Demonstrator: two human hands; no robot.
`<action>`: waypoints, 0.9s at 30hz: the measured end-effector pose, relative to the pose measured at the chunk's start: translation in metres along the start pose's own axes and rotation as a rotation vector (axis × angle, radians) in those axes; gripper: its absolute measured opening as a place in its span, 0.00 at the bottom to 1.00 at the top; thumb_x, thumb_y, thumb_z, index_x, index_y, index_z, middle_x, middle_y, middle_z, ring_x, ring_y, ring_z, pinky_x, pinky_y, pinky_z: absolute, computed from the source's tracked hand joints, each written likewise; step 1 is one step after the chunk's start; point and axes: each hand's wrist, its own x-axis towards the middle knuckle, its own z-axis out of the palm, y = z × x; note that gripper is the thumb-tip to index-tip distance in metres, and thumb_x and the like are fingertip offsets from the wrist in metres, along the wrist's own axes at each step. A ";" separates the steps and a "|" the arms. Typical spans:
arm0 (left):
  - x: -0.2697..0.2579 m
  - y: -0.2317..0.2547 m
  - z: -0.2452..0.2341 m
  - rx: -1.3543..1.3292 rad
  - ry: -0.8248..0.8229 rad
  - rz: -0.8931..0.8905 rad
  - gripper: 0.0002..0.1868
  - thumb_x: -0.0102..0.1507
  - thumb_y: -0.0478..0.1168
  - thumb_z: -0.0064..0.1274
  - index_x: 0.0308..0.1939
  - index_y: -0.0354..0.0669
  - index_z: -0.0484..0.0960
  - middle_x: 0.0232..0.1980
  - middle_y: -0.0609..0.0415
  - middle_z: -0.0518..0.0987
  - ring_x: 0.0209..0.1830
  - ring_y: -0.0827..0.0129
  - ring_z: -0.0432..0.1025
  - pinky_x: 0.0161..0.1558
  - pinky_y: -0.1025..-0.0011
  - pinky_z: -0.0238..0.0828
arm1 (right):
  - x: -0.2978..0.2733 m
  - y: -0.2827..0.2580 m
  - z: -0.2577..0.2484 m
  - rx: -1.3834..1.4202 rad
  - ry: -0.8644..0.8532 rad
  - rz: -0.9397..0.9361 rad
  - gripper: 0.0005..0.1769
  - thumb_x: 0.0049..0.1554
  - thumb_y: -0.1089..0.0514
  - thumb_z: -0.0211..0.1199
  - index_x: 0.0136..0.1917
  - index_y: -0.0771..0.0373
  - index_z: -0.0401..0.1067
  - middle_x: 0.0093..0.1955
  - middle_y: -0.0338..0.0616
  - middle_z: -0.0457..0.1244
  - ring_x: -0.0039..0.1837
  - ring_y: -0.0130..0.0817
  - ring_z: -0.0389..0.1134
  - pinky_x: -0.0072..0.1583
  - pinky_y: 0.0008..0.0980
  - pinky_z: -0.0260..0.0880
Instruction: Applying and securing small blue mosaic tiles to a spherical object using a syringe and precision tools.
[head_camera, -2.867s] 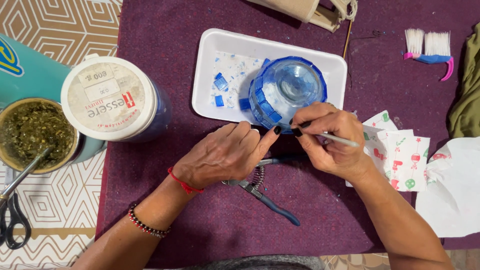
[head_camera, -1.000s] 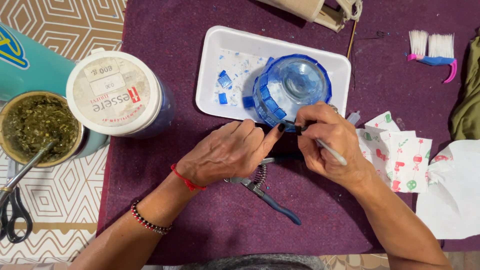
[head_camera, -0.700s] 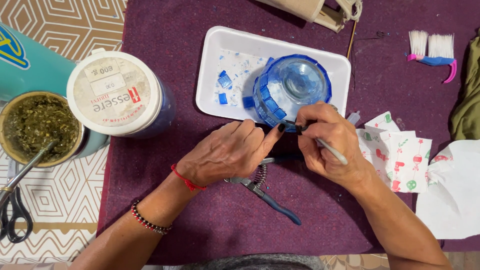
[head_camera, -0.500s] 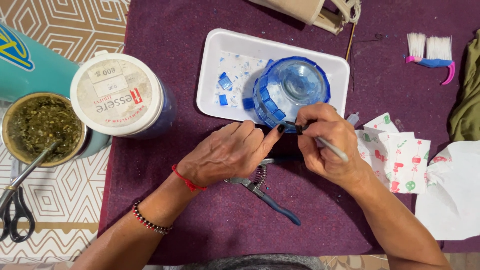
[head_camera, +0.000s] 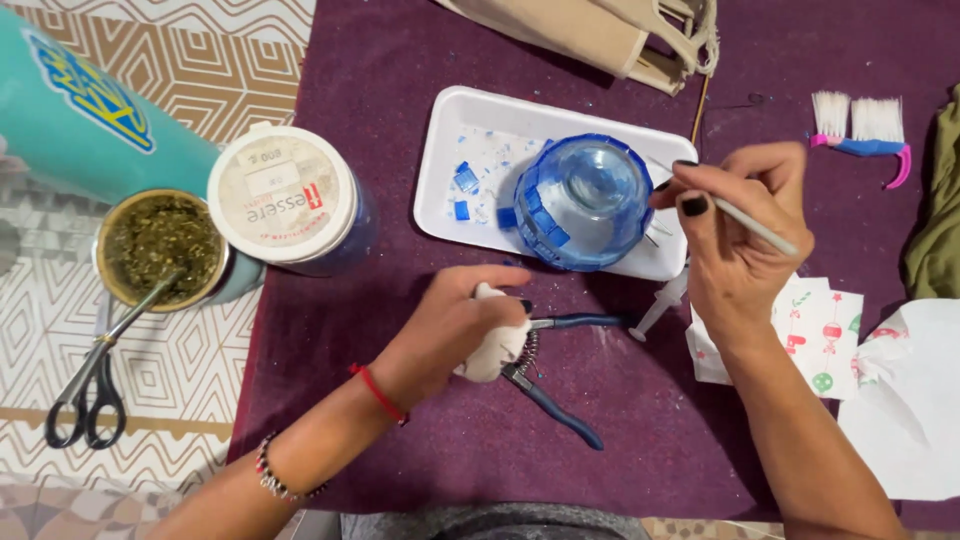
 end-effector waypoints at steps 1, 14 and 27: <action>0.003 -0.001 0.003 0.001 0.006 0.003 0.37 0.46 0.43 0.53 0.61 0.36 0.84 0.33 0.52 0.79 0.25 0.71 0.70 0.23 0.72 0.62 | -0.001 0.004 0.001 0.006 0.000 -0.004 0.11 0.72 0.59 0.58 0.61 0.70 0.73 0.54 0.50 0.52 0.48 0.39 0.68 0.54 0.34 0.82; 0.003 -0.003 0.017 -0.359 -0.144 0.017 0.21 0.52 0.34 0.57 0.46 0.33 0.70 0.24 0.46 0.76 0.23 0.66 0.71 0.26 0.70 0.63 | 0.001 0.000 0.013 -0.049 -0.244 -0.026 0.13 0.71 0.65 0.52 0.66 0.69 0.70 0.62 0.55 0.69 0.72 0.54 0.67 0.76 0.54 0.61; 0.005 -0.037 0.022 0.640 0.292 1.149 0.13 0.66 0.32 0.55 0.54 0.41 0.73 0.42 0.46 0.73 0.42 0.50 0.76 0.39 0.62 0.75 | 0.001 0.014 0.014 -0.062 -0.153 -0.096 0.11 0.68 0.67 0.57 0.62 0.72 0.75 0.57 0.55 0.71 0.67 0.57 0.70 0.69 0.52 0.66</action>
